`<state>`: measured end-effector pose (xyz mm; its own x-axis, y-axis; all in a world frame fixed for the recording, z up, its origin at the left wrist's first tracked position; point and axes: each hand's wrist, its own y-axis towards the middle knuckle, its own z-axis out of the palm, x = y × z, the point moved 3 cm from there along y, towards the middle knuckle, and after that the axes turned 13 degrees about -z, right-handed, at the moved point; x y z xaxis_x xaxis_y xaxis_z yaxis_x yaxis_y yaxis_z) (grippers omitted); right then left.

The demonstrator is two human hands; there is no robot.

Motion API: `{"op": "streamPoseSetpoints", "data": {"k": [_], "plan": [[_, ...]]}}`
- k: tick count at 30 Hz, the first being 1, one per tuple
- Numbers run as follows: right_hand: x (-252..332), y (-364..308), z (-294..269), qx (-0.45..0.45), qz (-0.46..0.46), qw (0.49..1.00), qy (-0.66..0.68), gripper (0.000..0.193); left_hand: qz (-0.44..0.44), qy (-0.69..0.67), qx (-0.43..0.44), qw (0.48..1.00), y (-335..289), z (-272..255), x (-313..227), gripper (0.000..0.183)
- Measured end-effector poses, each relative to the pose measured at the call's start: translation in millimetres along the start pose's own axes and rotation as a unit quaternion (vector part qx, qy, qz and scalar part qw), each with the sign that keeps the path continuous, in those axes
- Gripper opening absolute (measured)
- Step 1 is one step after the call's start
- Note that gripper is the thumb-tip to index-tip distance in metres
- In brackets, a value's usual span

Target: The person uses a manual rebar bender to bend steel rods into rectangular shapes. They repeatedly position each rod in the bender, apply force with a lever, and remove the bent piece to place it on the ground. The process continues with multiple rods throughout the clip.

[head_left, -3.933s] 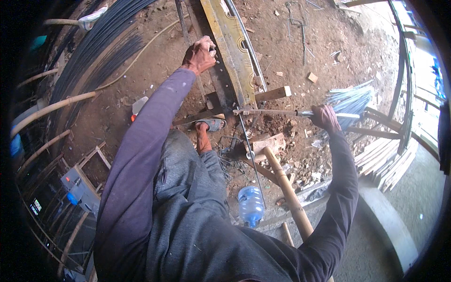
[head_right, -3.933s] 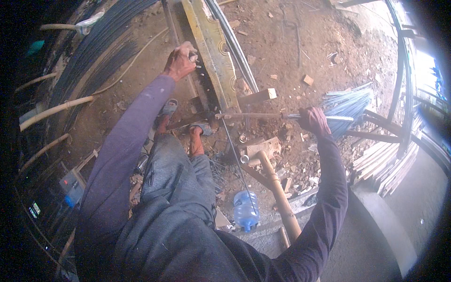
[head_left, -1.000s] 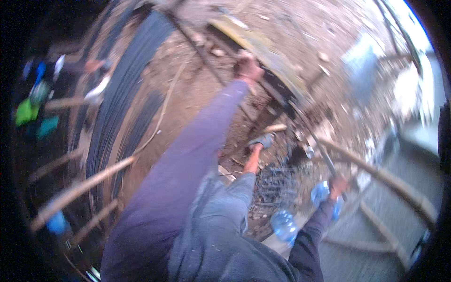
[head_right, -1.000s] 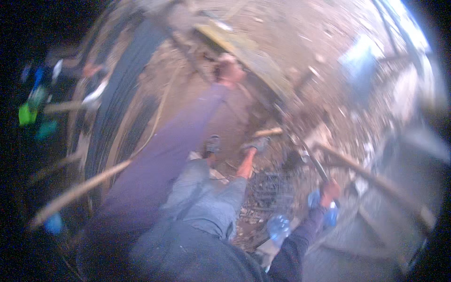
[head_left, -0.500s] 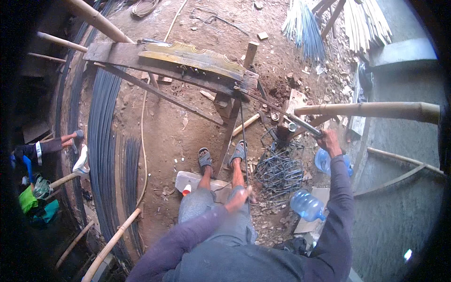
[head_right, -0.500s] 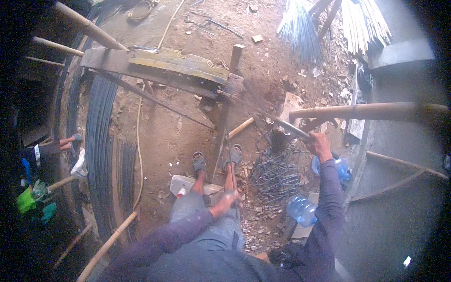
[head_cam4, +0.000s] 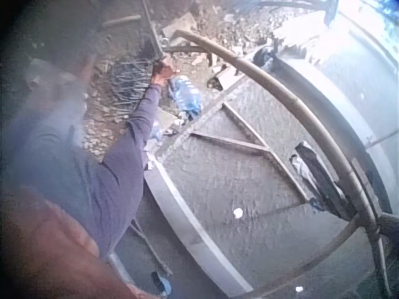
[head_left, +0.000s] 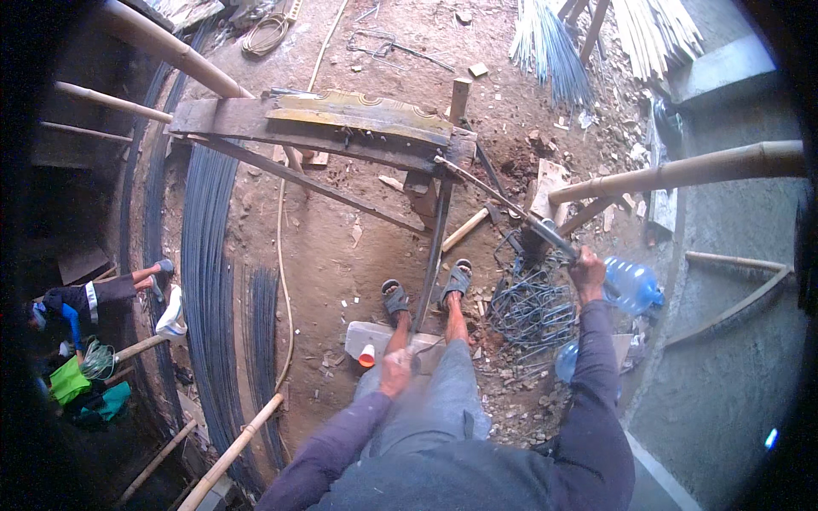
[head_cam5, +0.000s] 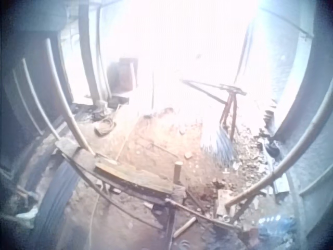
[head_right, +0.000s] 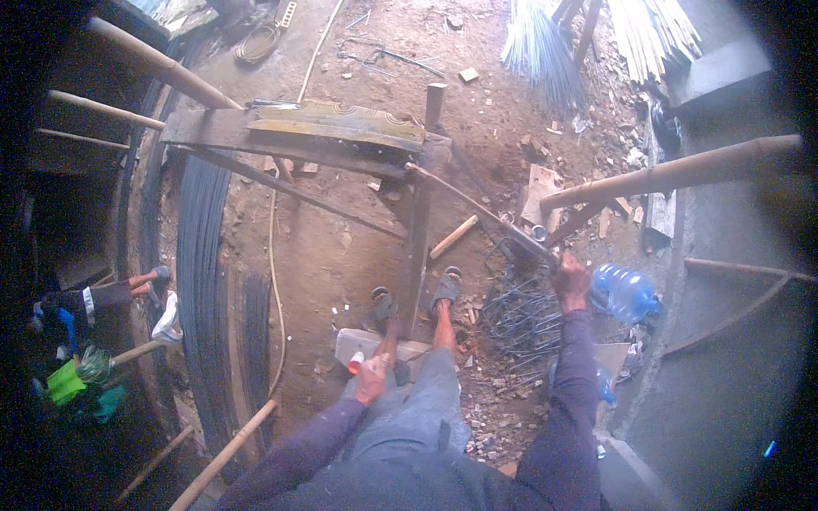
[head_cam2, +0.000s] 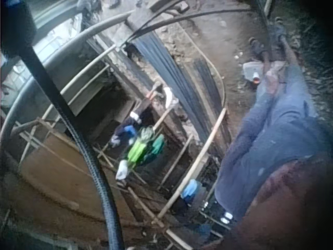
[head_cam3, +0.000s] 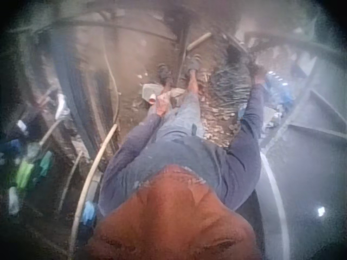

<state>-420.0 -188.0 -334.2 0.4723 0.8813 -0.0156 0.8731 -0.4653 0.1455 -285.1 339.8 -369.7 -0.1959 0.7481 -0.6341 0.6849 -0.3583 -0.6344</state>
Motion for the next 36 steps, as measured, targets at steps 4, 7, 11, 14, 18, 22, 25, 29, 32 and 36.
{"op": "streamPoseSetpoints", "data": {"k": [4, 7, 11, 14, 18, 22, 25, 29, 32, 36], "plan": [[93, -67, 9, 0.007, 0.111, 0.994, -0.005, 0.007, 0.055, 0.116, -0.01, 0.992, 49, -93, 30, 0.033], [141, -91, -3, 0.016, 0.172, 0.985, 0.023, 0.022, 0.008, 0.125, 0.024, 0.992, 75, -127, 36, 0.034], [106, -56, -29, 0.124, 0.131, 0.974, 0.134, 0.019, 0.195, 0.229, 0.041, 0.953, 53, -86, 16, 0.039], [60, -31, -43, 0.206, 0.091, 0.962, 0.151, 0.028, -0.052, 0.053, 0.06, 0.995, 34, -63, 21, 0.046], [39, -35, -53, 0.159, 0.078, 0.98, 0.094, 0.035, -0.053, -0.014, 0.047, 0.997, 25, -72, 8, 0.052], [71, -62, -47, 0.113, 0.134, 0.968, 0.177, 0.034, -0.018, -0.046, 0.106, 0.993, 32, -81, 4, 0.056], [113, -73, -39, 0.199, 0.125, 0.89, 0.39, 0.034, -0.044, -0.04, 0.113, 0.992, 19, -83, 2, 0.061], [175, -65, -46, 0.059, 0.129, 0.823, 0.55, 0.028, -0.011, -0.052, 0.075, 0.996, -17, -113, -49, 0.041], [195, -36, -52, 0.009, 0.064, 0.792, 0.607, 0.025, 0.035, -0.182, 0.092, 0.978, -57, -151, -124, 0.034], [171, 39, -36, 0.064, -0.116, 0.871, 0.473, 0.035, -0.002, -0.377, 0.272, 0.885, -80, -192, -228, 0.024]]}}
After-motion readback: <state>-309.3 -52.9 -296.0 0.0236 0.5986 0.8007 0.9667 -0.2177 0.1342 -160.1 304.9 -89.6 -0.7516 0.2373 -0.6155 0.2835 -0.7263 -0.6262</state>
